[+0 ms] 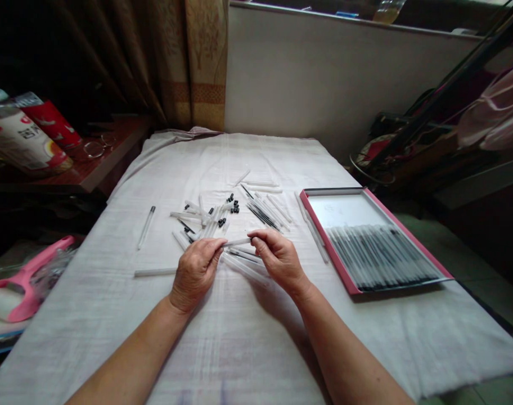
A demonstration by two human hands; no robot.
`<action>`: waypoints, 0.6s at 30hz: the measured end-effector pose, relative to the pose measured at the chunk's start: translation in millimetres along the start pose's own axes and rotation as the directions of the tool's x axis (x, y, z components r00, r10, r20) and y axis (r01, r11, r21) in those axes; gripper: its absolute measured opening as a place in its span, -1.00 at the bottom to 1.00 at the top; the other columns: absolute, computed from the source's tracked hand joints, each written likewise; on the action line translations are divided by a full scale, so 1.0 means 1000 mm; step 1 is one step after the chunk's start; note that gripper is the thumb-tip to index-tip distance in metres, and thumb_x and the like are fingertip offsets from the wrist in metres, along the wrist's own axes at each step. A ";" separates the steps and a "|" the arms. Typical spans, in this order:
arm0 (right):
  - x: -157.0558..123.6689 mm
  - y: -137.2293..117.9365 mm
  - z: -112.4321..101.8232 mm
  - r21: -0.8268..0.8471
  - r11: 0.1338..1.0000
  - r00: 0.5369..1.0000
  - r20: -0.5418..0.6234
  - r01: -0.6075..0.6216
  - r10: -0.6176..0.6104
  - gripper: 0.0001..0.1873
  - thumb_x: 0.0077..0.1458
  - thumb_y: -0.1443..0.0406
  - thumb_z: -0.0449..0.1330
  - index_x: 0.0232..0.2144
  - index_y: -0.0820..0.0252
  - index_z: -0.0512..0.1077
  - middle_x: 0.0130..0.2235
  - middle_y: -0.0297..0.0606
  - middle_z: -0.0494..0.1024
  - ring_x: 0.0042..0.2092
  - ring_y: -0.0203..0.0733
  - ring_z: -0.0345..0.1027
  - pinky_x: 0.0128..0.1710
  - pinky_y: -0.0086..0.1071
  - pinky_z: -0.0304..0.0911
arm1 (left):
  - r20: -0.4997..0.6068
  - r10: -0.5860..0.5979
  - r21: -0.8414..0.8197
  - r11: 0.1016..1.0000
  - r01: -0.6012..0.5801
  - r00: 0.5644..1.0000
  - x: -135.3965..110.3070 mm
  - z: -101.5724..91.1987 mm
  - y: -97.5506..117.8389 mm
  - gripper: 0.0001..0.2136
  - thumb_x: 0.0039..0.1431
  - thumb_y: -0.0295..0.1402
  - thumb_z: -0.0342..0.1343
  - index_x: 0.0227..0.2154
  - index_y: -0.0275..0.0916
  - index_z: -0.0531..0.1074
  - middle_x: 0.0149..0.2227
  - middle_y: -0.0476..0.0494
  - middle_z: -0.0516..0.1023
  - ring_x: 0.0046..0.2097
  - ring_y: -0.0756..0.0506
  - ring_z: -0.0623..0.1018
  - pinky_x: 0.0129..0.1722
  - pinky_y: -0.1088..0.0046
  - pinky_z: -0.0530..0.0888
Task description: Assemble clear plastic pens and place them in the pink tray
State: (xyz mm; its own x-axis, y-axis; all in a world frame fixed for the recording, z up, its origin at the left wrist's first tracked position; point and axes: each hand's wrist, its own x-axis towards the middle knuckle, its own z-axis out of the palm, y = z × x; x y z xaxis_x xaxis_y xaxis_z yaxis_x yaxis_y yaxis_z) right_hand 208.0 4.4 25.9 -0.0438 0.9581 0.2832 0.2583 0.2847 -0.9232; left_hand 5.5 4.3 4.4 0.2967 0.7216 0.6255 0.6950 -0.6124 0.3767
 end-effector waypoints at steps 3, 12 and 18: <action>-0.001 0.001 -0.001 -0.079 0.996 0.999 -0.009 0.050 -0.051 -0.77 0.18 0.20 0.12 -0.24 0.14 0.54 -0.35 -0.23 0.53 -0.34 -0.24 0.41 -0.36 -0.38 0.32 | -0.005 0.023 -0.007 1.000 -0.023 1.000 0.000 0.000 0.001 -0.80 0.32 -0.40 -0.01 -0.07 -0.19 0.44 -0.20 -0.15 0.60 -0.15 -0.11 0.57 -0.09 0.34 0.49; 0.001 0.006 -0.004 -0.470 0.871 0.989 0.028 0.144 -0.149 -0.57 0.27 0.13 -0.01 -0.54 0.16 0.44 -0.52 -0.24 0.50 -0.42 -0.25 0.37 -0.35 -0.42 0.20 | -0.007 0.061 -0.002 0.998 -0.061 0.998 -0.001 0.000 0.002 -0.82 0.30 -0.44 0.02 -0.08 -0.21 0.44 -0.21 -0.15 0.60 -0.15 -0.10 0.56 -0.08 0.36 0.48; 0.001 0.008 -0.009 -0.357 0.931 0.996 0.071 0.072 -0.049 -0.55 0.28 0.11 -0.06 -0.53 0.16 0.40 -0.55 -0.30 0.47 -0.48 -0.30 0.33 -0.42 -0.44 0.15 | 0.003 0.064 -0.012 0.998 -0.064 0.998 0.000 0.001 0.002 -0.83 0.30 -0.44 0.02 -0.09 -0.22 0.44 -0.22 -0.15 0.60 -0.16 -0.10 0.57 -0.09 0.35 0.48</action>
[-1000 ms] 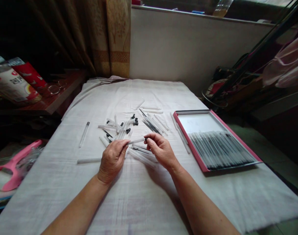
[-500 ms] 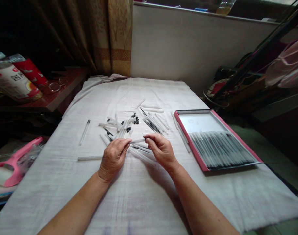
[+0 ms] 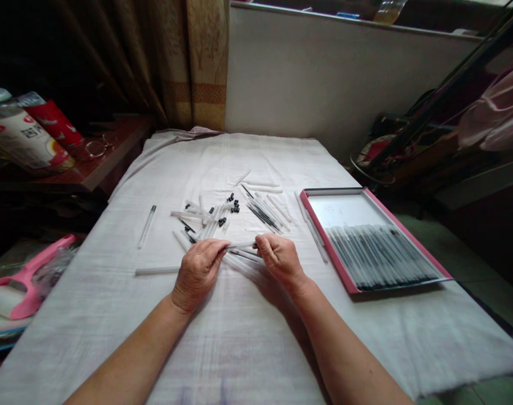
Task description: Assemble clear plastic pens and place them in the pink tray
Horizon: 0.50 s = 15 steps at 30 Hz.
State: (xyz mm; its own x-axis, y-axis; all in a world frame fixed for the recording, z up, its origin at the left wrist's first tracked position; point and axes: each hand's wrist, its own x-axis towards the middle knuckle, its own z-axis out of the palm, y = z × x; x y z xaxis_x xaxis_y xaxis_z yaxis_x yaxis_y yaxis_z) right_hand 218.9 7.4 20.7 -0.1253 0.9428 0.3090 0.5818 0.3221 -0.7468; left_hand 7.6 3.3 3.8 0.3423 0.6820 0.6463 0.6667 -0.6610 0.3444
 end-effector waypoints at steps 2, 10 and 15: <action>-0.001 -0.001 -0.003 0.082 0.997 1.000 0.027 -0.010 0.007 -0.74 0.23 0.16 0.03 -0.35 0.17 0.43 -0.47 -0.31 0.50 -0.45 -0.30 0.33 -0.42 -0.46 0.17 | -0.002 -0.010 -0.002 1.000 0.010 1.000 0.000 0.000 0.000 -0.83 0.30 -0.44 0.02 -0.10 -0.22 0.44 -0.22 -0.15 0.60 -0.16 -0.10 0.57 -0.10 0.35 0.48; 0.001 -0.001 -0.005 0.049 0.999 0.998 0.065 0.006 -0.009 -0.71 0.22 0.18 0.03 -0.50 0.15 0.35 -0.51 -0.32 0.46 -0.44 -0.29 0.33 -0.39 -0.43 0.16 | 0.011 -0.009 -0.008 1.000 0.009 1.000 0.000 0.000 0.000 -0.83 0.29 -0.45 0.03 -0.11 -0.24 0.44 -0.21 -0.16 0.60 -0.16 -0.11 0.57 -0.10 0.34 0.48; 0.000 0.002 -0.008 0.102 0.995 0.996 0.088 -0.018 0.009 -0.82 0.19 0.19 0.08 -0.29 0.16 0.40 -0.42 -0.30 0.51 -0.42 -0.29 0.35 -0.41 -0.44 0.18 | 0.008 -0.002 0.007 1.000 0.002 1.000 0.000 0.000 -0.001 -0.84 0.30 -0.45 0.03 -0.10 -0.24 0.43 -0.21 -0.15 0.60 -0.16 -0.11 0.56 -0.10 0.35 0.48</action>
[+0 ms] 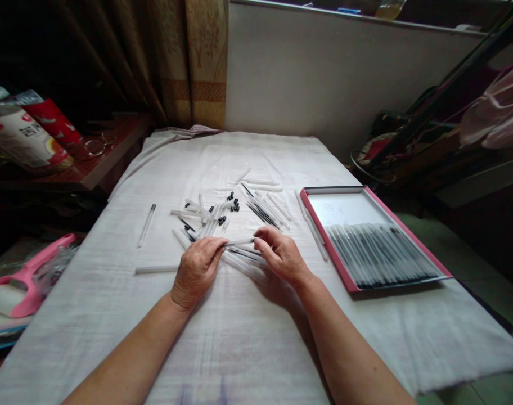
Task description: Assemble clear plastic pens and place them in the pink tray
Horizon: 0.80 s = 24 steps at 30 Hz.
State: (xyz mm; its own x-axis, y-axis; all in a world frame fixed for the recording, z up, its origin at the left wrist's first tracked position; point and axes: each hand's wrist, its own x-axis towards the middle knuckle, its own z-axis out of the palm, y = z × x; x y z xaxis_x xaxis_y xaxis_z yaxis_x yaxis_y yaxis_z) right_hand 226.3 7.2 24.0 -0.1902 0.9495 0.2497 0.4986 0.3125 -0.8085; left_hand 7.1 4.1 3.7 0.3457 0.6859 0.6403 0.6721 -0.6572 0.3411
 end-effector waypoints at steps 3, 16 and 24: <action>-0.001 0.001 -0.001 0.062 0.998 1.000 0.005 -0.006 0.005 -0.84 0.14 0.25 0.12 -0.21 0.16 0.37 -0.40 -0.32 0.51 -0.46 -0.32 0.31 -0.46 -0.46 0.16 | -0.001 -0.009 -0.003 1.000 0.009 1.000 0.000 0.000 -0.001 -0.84 0.30 -0.45 0.02 -0.10 -0.24 0.43 -0.21 -0.16 0.59 -0.16 -0.10 0.56 -0.10 0.35 0.48; 0.000 0.001 0.000 0.028 0.999 1.000 -0.002 0.026 -0.026 -0.87 0.18 0.25 0.08 -0.35 0.15 0.39 -0.46 -0.34 0.48 -0.45 -0.32 0.30 -0.42 -0.44 0.17 | 0.009 -0.022 -0.003 1.000 0.022 1.000 0.000 -0.001 0.000 -0.83 0.29 -0.45 0.03 -0.11 -0.27 0.44 -0.22 -0.17 0.60 -0.17 -0.12 0.57 -0.12 0.34 0.49; -0.001 0.002 0.002 0.090 0.996 1.000 0.018 0.006 -0.007 -0.88 0.16 0.28 0.10 -0.23 0.14 0.37 -0.42 -0.34 0.51 -0.46 -0.33 0.30 -0.42 -0.45 0.19 | 0.018 -0.028 0.001 1.000 0.028 0.999 -0.001 0.000 -0.001 -0.83 0.31 -0.42 0.01 -0.10 -0.23 0.43 -0.21 -0.16 0.60 -0.16 -0.10 0.56 -0.10 0.34 0.49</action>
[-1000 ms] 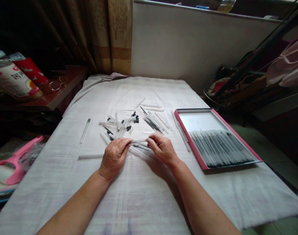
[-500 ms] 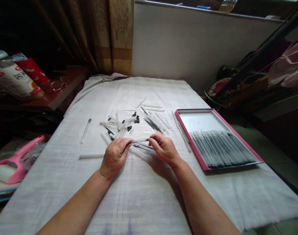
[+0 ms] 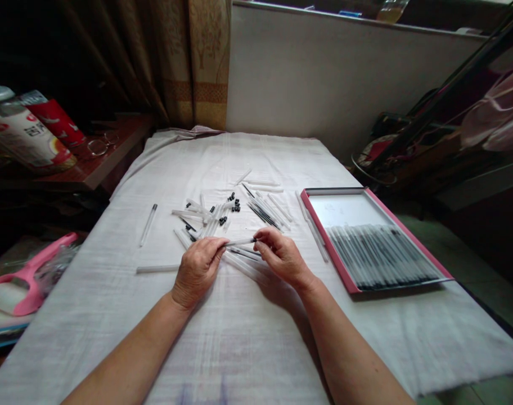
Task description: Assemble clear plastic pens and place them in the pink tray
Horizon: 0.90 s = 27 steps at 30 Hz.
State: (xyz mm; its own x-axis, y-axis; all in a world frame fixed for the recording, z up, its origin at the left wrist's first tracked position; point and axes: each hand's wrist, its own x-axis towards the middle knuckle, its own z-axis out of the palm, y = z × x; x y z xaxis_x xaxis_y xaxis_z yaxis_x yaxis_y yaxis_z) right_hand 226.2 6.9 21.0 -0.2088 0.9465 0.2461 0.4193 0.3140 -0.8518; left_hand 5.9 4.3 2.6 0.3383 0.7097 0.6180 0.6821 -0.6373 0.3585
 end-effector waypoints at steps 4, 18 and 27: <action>0.000 -0.001 -0.001 -0.067 0.998 1.000 0.004 -0.004 0.004 -0.87 0.19 0.23 0.08 -0.32 0.14 0.37 -0.45 -0.35 0.48 -0.45 -0.32 0.31 -0.40 -0.44 0.19 | 0.006 -0.012 -0.002 1.000 0.012 1.000 0.000 -0.001 0.001 -0.82 0.32 -0.41 -0.01 -0.10 -0.21 0.44 -0.21 -0.16 0.60 -0.16 -0.11 0.57 -0.10 0.33 0.49; 0.001 -0.001 -0.001 -0.118 0.992 0.999 0.014 0.042 -0.041 -0.88 0.18 0.25 0.11 -0.28 0.15 0.41 -0.43 -0.34 0.51 -0.43 -0.31 0.33 -0.39 -0.45 0.17 | -0.004 -0.005 -0.003 1.000 0.005 1.000 0.001 -0.001 0.002 -0.82 0.30 -0.42 0.00 -0.12 -0.24 0.46 -0.22 -0.17 0.62 -0.16 -0.11 0.58 -0.11 0.35 0.49; 0.003 -0.003 0.007 0.086 0.991 0.995 0.019 -0.100 0.098 -0.65 0.19 0.15 0.04 -0.58 0.16 0.33 -0.59 -0.38 0.39 -0.53 -0.34 0.24 -0.48 -0.47 0.15 | -0.067 0.020 0.033 0.999 -0.017 0.998 0.002 -0.005 -0.001 -0.84 0.27 -0.39 0.07 -0.16 -0.17 0.52 -0.24 -0.13 0.65 -0.18 -0.10 0.61 -0.13 0.36 0.48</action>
State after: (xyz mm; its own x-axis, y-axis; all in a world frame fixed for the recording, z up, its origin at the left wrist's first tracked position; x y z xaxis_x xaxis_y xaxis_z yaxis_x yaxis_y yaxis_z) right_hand 218.5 8.1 21.5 -0.1838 0.9711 0.1522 0.3609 0.2107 -0.9085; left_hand 2.9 4.5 7.2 0.3070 0.6752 0.6707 0.6971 -0.6394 0.3245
